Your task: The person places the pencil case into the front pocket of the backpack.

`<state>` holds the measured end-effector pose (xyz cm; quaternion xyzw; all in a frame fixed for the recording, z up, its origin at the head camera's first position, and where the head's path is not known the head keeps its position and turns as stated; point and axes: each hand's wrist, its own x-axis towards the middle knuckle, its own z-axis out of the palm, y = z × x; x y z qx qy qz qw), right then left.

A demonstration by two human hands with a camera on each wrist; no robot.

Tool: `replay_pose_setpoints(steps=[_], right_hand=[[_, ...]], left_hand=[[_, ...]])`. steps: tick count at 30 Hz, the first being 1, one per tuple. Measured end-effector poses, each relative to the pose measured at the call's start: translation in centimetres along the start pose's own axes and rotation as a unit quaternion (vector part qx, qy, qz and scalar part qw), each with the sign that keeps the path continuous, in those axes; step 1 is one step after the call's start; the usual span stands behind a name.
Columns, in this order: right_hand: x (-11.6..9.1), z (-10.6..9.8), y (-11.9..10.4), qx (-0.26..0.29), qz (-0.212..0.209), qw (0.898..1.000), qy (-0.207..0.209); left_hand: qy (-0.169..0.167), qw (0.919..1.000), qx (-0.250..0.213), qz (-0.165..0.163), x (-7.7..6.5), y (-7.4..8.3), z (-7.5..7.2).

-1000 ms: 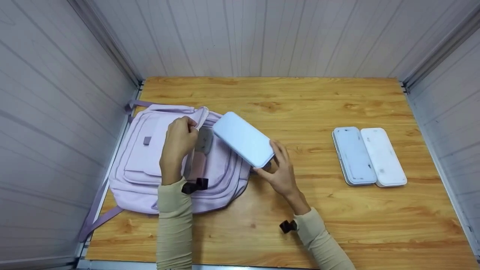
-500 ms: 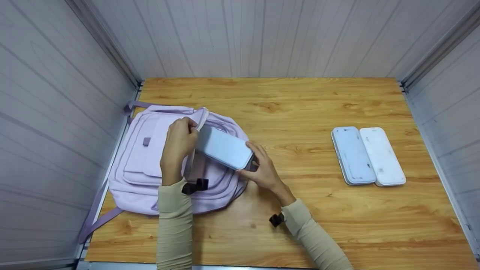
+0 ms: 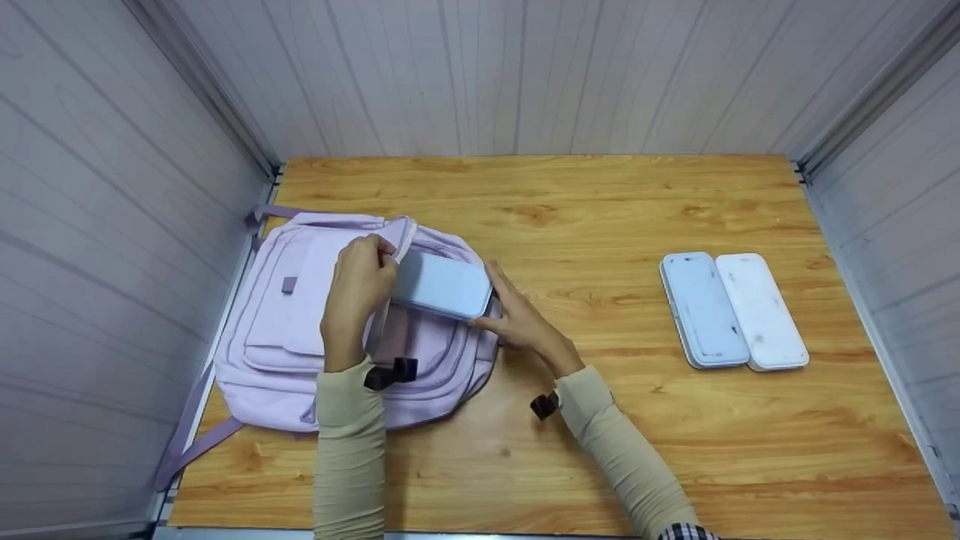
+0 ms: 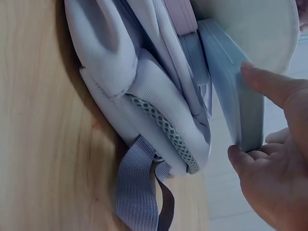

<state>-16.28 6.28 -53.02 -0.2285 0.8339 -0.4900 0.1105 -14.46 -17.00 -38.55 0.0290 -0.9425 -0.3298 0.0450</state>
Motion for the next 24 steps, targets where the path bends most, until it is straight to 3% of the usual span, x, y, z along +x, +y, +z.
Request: replay_pose_setpoints(steps=[4,9,11,18,24], right_hand=[[0.2,0.5,0.2,0.048,-0.009,0.999,0.025],[0.3,1.1,0.4,0.139,-0.028,0.987,0.069],[0.4,1.3,0.4,0.151,-0.030,0.985,0.081],[0.8,1.6,-0.1,0.151,-0.023,0.985,0.086],[1.2,2.4,-0.7,0.093,0.003,0.989,0.111]], left_hand=[[0.002,1.0000,-0.002,-0.001,-0.1,-0.1,0.0],[0.005,1.0000,-0.006,0.000,-0.2,0.0,0.0],[0.006,1.0000,-0.006,0.000,-0.1,0.1,0.0],[0.000,0.9999,-0.002,0.011,-0.1,0.1,0.1],[0.006,0.9999,-0.006,0.014,0.0,0.2,0.1]])
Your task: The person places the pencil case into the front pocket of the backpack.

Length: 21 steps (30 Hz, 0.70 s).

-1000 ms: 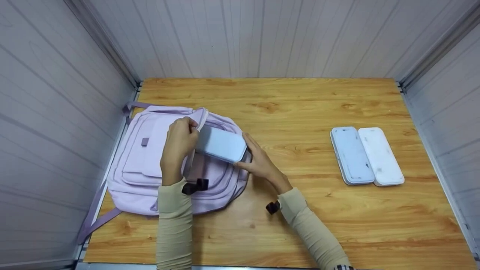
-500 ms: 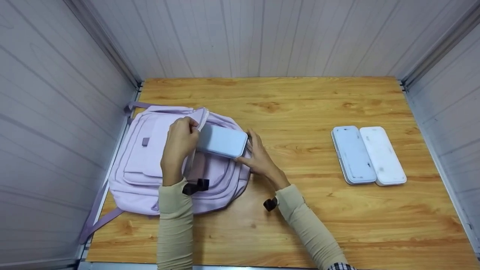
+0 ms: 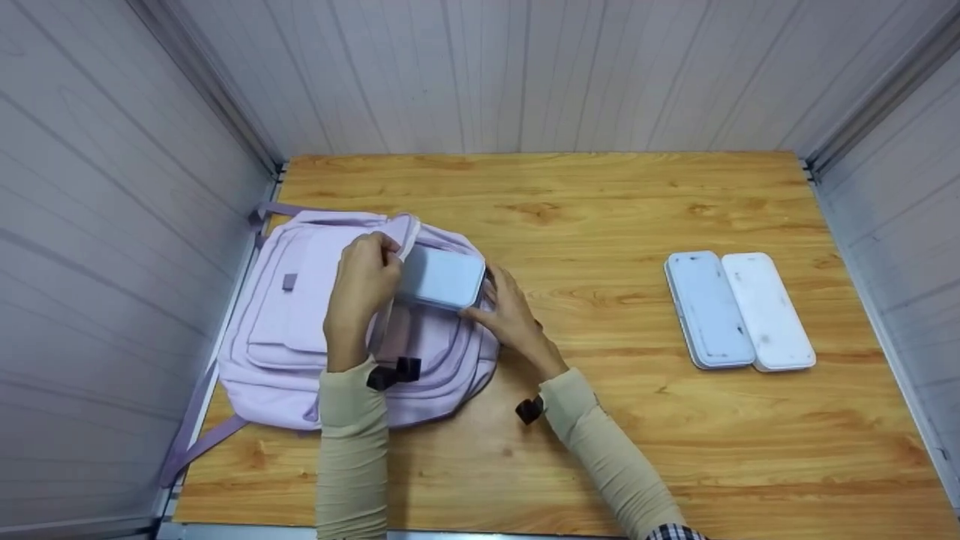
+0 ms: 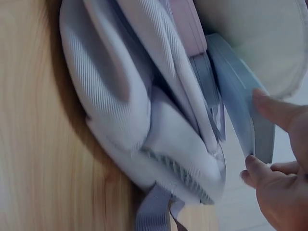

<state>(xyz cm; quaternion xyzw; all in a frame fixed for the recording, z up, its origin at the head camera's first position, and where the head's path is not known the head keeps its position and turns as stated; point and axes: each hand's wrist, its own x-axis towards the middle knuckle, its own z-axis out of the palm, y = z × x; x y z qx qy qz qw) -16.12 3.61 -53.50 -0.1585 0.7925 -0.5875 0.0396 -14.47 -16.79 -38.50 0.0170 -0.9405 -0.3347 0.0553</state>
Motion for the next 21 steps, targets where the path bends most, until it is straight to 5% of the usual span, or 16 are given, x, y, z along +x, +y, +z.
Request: replay_pose_setpoints(steps=[9,21], right_hand=[[0.7,0.9,-0.5,-0.082,-0.027,0.996,0.021],[2.0,1.6,-0.9,-0.078,-0.040,0.996,-0.010]], left_hand=[[-0.007,1.0000,-0.007,0.001,0.1,0.3,0.0],[-0.010,0.9999,-0.006,0.002,0.1,0.2,0.0]])
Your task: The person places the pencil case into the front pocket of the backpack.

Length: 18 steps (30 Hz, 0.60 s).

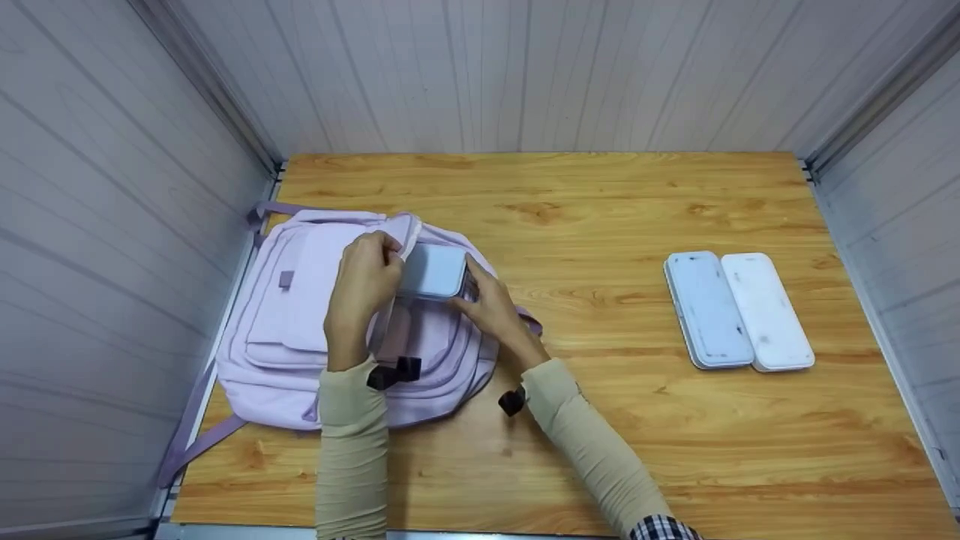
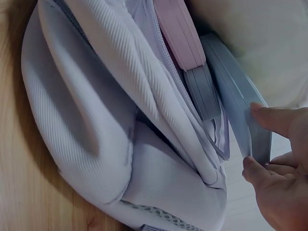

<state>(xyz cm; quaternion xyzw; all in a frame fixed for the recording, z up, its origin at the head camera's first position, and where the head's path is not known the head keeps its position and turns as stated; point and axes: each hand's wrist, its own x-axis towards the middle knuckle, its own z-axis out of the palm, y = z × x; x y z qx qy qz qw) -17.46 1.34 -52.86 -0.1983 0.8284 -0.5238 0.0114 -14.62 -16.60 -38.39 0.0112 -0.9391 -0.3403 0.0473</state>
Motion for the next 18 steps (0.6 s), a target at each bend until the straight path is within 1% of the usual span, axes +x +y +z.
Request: replay_pose_setpoints(steps=[5,8,13,15,18], right_hand=[[0.4,0.6,-0.2,0.009,-0.008,1.000,0.007],[0.5,1.3,-0.5,0.008,-0.011,1.000,0.009],[0.6,2.2,-0.6,0.022,-0.010,1.000,0.009],[0.6,2.5,-0.5,0.020,-0.010,1.000,0.012],[0.6,2.9,-0.4,0.002,-0.011,1.000,0.026]], left_hand=[[0.007,1.0000,0.002,0.005,0.0,-0.1,0.1],[0.009,1.0000,0.002,0.002,-0.1,0.0,0.1],[0.008,1.0000,0.003,0.004,-0.2,0.0,0.1],[0.009,0.9999,0.003,0.004,-0.2,0.0,0.1],[0.007,1.0000,0.002,0.002,-0.2,0.0,0.1]])
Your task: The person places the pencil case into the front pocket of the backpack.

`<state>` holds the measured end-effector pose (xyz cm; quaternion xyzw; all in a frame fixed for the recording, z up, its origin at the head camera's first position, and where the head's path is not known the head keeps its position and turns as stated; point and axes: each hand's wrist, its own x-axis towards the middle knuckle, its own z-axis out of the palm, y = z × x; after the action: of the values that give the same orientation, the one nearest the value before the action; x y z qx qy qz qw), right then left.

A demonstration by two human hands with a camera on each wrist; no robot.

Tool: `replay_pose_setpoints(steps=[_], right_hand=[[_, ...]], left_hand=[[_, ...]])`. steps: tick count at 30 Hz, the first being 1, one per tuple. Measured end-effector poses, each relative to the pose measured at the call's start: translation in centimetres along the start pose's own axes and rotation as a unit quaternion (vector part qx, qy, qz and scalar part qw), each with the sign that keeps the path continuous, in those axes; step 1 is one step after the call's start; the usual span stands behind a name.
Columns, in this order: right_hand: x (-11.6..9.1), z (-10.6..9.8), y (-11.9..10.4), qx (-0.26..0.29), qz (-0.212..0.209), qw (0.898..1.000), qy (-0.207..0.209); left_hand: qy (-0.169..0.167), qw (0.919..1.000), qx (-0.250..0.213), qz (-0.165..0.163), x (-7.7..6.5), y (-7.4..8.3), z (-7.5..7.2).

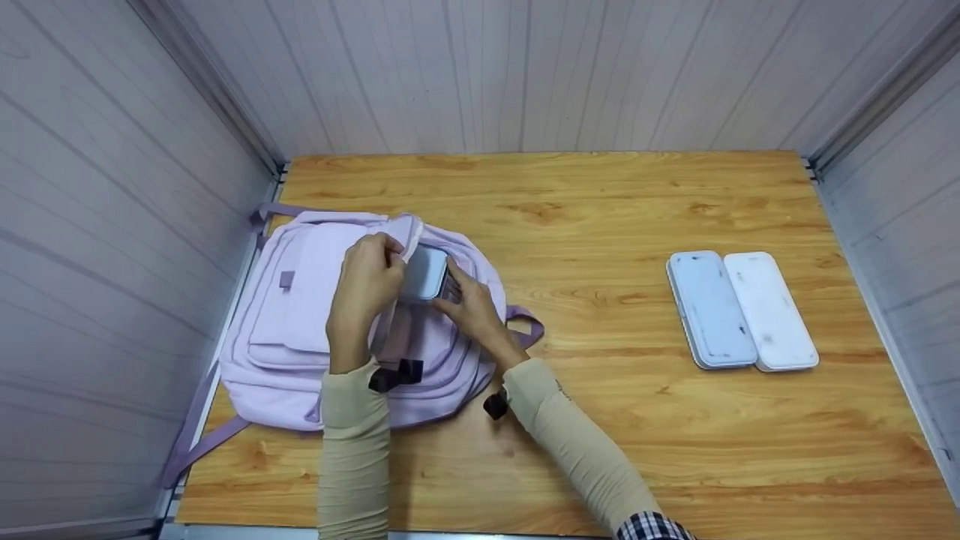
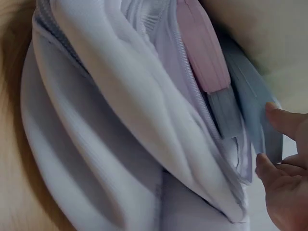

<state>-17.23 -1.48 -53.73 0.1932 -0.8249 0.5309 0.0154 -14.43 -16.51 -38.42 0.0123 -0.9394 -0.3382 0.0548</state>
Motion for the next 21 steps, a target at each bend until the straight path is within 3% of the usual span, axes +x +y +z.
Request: replay_pose_setpoints(steps=[2,6,12,17,21], right_hand=[[0.0,0.2,0.2,-0.004,0.000,1.000,0.015],[0.1,0.7,0.4,0.058,0.003,0.998,0.035],[0.1,1.3,0.0,0.157,0.012,0.988,0.010],[0.4,1.7,-0.4,0.175,0.005,0.985,-0.006],[0.5,1.7,-0.5,0.145,0.005,0.989,-0.018]], left_hand=[[-0.001,1.0000,0.000,-0.001,0.0,-0.1,0.0],[-0.001,1.0000,-0.001,0.002,0.0,-0.1,0.1],[-0.006,1.0000,0.000,0.002,0.0,-0.1,0.1],[-0.005,1.0000,0.000,0.003,-0.1,-0.1,0.1],[-0.002,1.0000,-0.003,0.004,-0.1,-0.2,0.1]])
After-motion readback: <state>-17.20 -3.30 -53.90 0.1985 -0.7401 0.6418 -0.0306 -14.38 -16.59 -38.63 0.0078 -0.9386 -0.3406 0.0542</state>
